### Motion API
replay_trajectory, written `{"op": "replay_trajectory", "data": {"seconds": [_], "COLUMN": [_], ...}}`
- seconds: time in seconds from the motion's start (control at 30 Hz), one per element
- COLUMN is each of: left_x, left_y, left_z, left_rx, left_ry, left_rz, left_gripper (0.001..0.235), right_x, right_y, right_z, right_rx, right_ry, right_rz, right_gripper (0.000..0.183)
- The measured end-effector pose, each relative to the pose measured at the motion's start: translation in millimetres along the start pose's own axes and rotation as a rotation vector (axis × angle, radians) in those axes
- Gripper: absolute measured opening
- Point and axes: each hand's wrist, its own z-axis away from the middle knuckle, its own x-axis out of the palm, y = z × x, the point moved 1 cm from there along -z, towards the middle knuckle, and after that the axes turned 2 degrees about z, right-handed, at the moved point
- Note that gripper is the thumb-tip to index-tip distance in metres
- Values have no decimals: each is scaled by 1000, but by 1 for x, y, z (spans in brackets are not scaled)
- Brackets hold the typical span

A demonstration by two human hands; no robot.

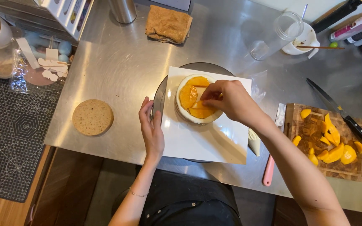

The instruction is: The person assembles a layered cake on a turntable. They spread cream on a sponge layer with a spatula, place another sponge layer on top, pipe cream from a piping bag onto the cake, spread it, then arrange cut mango slices by hand over the cream filling. They briefly open a refrigerator to retrieve the piping bag.

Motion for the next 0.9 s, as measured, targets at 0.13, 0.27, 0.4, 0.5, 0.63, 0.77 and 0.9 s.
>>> {"op": "replay_trajectory", "data": {"seconds": [0.13,0.27,0.4,0.5,0.63,0.77,0.9], "left_x": [1,1,-1,-2,-1,-9,-18], "left_y": [3,4,6,4,9,-4,-15], "left_z": [0,0,0,-2,-5,-5,-7], "left_rx": [-6,-13,-4,-11,-7,72,84], "left_ry": [-11,-5,-2,-2,8,4,28], "left_rz": [-16,-20,-31,-81,-116,-28,10], "left_gripper": [45,45,44,42,40,34,29], "right_x": [3,9,17,3,-36,-59,-54], "right_y": [0,0,9,-5,19,149,366], "right_z": [2,4,7,31,100,190,315], "right_rx": [-1,-53,-100,-138,-152,90,678], "right_ry": [22,95,165,321,595,1172,1296], "right_rz": [30,64,55,-40,-136,129,40], "right_gripper": [15,13,13,14,12,15,21]}}
